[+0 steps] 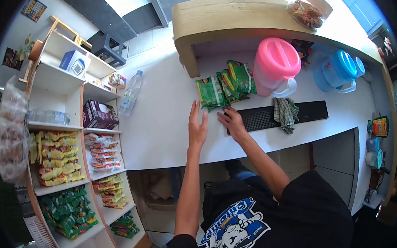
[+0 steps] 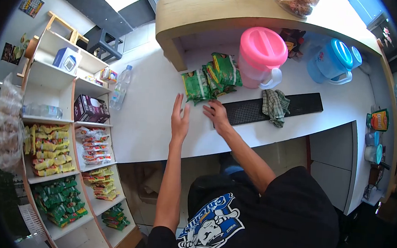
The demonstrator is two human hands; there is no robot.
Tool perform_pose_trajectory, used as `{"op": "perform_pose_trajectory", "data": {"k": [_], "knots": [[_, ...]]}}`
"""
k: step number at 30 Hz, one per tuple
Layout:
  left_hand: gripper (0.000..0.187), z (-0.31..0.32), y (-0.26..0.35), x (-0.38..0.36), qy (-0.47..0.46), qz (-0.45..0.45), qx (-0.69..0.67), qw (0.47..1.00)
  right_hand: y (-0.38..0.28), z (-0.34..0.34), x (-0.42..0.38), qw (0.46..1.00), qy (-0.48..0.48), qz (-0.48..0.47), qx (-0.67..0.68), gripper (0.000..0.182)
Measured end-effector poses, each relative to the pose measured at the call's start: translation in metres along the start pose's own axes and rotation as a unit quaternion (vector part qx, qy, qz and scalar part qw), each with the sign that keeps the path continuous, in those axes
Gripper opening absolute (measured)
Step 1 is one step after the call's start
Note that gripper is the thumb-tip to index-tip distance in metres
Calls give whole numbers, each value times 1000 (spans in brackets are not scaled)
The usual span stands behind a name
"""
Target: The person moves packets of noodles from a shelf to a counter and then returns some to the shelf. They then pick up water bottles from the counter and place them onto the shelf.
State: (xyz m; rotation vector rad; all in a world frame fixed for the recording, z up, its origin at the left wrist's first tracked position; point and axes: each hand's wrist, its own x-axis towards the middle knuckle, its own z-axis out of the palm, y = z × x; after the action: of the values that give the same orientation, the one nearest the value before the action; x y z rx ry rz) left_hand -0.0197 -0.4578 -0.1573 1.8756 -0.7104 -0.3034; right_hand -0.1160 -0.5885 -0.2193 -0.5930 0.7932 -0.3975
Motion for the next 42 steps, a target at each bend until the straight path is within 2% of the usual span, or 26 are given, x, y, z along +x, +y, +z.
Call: {"op": "perform_pose_trajectory", "data": {"k": [3, 5, 8, 11, 14, 17, 20, 21, 24, 27, 31, 34, 37, 40, 41, 42], "knots": [[59, 30, 8, 43, -20, 44, 89, 995, 13, 1, 27, 994, -23, 31, 106, 46], [60, 42, 5, 51, -29, 36, 132, 990, 13, 5, 32, 986, -12, 59, 157, 39], [63, 50, -7, 55, -17, 22, 144, 989, 1, 13, 26, 981, -47, 71, 176, 42], [66, 50, -14, 48, 7, -5, 92, 996, -6, 17, 23, 989, -31, 88, 118, 44], [66, 47, -16, 42, 36, -44, 59, 997, -1, 19, 18, 996, -29, 61, 53, 44], [66, 46, -20, 31, 68, -89, 0, 994, 1, 26, 7, 992, -64, -18, -106, 44], [66, 42, -28, 20, 90, -125, -67, 986, 9, 31, 6, 928, -96, -165, -321, 45], [67, 41, -30, 18, 96, -135, -98, 981, 0, 39, -1, 918, -107, -143, -354, 46], [68, 37, -32, 13, 99, -153, -162, 970, 3, 48, 6, 877, -77, -170, -442, 44], [70, 36, -31, 10, 98, -167, -200, 961, -3, 61, 12, 873, -124, -217, -418, 48], [72, 35, -32, -3, 127, -159, -260, 944, -3, 70, 7, 881, -141, -174, -417, 47], [71, 27, -30, -24, 154, -147, -307, 928, 8, 69, -6, 865, -171, -175, -438, 47], [68, 15, -25, -60, 200, -141, -343, 907, 21, 72, -31, 849, -222, -175, -447, 48], [63, -10, -10, -105, 270, -158, -363, 878, 34, 84, -66, 834, -279, -113, -463, 48], [60, -19, -7, -122, 300, -177, -364, 864, 47, 79, -70, 829, -305, -67, -464, 51], [59, -30, -2, -139, 316, -175, -375, 854, 59, 84, -84, 822, -305, -86, -473, 48]]}}
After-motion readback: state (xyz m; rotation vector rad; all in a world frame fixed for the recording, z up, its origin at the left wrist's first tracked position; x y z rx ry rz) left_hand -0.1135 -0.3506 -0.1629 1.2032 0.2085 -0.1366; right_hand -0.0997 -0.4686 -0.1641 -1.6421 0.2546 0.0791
